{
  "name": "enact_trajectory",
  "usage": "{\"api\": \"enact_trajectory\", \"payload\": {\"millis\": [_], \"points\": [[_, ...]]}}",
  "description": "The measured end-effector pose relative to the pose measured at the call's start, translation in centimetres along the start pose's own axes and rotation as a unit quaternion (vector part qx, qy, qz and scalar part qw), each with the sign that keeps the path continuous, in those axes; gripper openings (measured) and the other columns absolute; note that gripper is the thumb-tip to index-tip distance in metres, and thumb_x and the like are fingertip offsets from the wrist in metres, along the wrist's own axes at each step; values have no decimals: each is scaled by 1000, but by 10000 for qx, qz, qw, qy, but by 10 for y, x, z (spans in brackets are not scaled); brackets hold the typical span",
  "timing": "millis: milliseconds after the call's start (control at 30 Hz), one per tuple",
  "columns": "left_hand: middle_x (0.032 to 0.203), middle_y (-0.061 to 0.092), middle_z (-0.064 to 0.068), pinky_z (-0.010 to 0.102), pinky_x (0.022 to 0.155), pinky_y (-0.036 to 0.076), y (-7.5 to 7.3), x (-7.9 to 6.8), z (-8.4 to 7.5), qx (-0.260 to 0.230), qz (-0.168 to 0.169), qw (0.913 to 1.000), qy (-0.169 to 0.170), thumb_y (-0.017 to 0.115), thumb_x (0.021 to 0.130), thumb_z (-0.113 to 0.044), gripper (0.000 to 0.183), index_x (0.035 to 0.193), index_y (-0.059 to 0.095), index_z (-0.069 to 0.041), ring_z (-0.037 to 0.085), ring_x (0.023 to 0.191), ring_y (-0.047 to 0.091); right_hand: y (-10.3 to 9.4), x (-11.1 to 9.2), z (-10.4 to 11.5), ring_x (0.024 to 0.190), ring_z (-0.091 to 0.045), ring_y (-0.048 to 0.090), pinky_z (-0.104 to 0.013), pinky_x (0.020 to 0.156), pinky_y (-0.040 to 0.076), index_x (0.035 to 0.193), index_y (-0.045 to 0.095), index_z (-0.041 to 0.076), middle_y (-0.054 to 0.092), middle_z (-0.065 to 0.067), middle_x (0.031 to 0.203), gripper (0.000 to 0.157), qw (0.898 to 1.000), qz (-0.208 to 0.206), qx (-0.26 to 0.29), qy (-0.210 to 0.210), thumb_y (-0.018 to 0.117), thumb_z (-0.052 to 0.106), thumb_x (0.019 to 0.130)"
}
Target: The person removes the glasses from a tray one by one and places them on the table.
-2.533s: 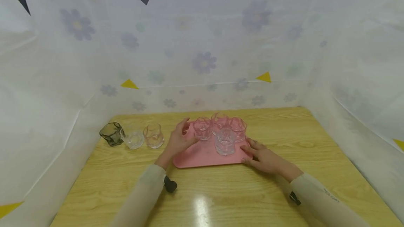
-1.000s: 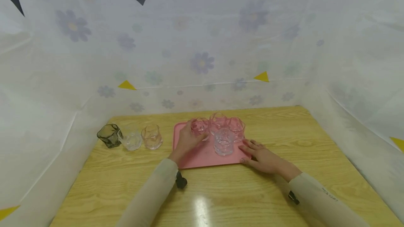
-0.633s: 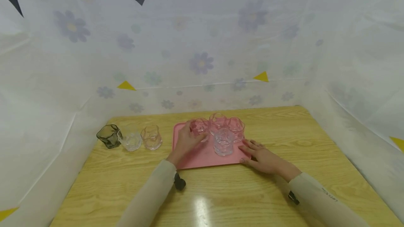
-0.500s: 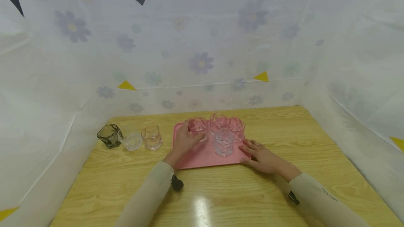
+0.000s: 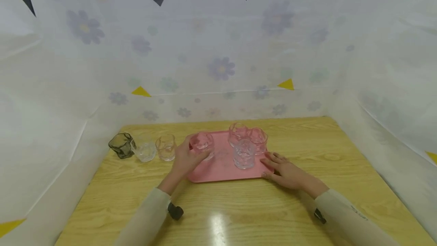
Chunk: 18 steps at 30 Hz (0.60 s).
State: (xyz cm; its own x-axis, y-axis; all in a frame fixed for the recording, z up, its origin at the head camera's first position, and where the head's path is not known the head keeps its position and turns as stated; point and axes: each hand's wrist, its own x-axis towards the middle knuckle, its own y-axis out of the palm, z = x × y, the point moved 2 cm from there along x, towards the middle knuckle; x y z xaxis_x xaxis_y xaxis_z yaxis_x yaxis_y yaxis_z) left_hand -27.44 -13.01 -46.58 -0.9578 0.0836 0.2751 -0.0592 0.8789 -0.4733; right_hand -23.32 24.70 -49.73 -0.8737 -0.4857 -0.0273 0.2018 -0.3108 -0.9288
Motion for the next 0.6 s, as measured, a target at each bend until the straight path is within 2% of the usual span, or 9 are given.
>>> {"api": "enact_trajectory", "payload": {"millis": [133,333,467,600], "points": [[141,63,20,53,100,57,-14,-12,6,-10,-22,10000,35,90,85,-34,82,151,52,-4,35,125,64,0,1,1,156,-53,27,-72,124,24,160,46,8,33,-25,169,68,10000,-29,-8,-38,56,51,107],[135,65,22,42,90,59,-35,-28,12,-35,-50,9999,110,91,84,-25,78,149,53,-1,35,118,67,0,0,2,155,-53,28,-73,123,25,159,46,8,32,-25,169,68,9999,-95,38,-101,57,49,107],[129,68,22,48,98,58,-46,-37,18,105,-229,9995,184,93,82,-25,77,145,56,1,35,116,68,0,0,2,154,-55,28,-74,122,25,159,47,6,33,-27,168,67,9998,-117,9,-143,57,48,107],[137,66,22,54,105,55,-57,-46,26,66,-308,9994,139,93,82,-25,79,148,55,-2,36,125,66,0,0,2,155,-55,27,-74,123,24,159,46,7,32,-26,169,68,9999,-67,46,-110,57,48,107]]}}
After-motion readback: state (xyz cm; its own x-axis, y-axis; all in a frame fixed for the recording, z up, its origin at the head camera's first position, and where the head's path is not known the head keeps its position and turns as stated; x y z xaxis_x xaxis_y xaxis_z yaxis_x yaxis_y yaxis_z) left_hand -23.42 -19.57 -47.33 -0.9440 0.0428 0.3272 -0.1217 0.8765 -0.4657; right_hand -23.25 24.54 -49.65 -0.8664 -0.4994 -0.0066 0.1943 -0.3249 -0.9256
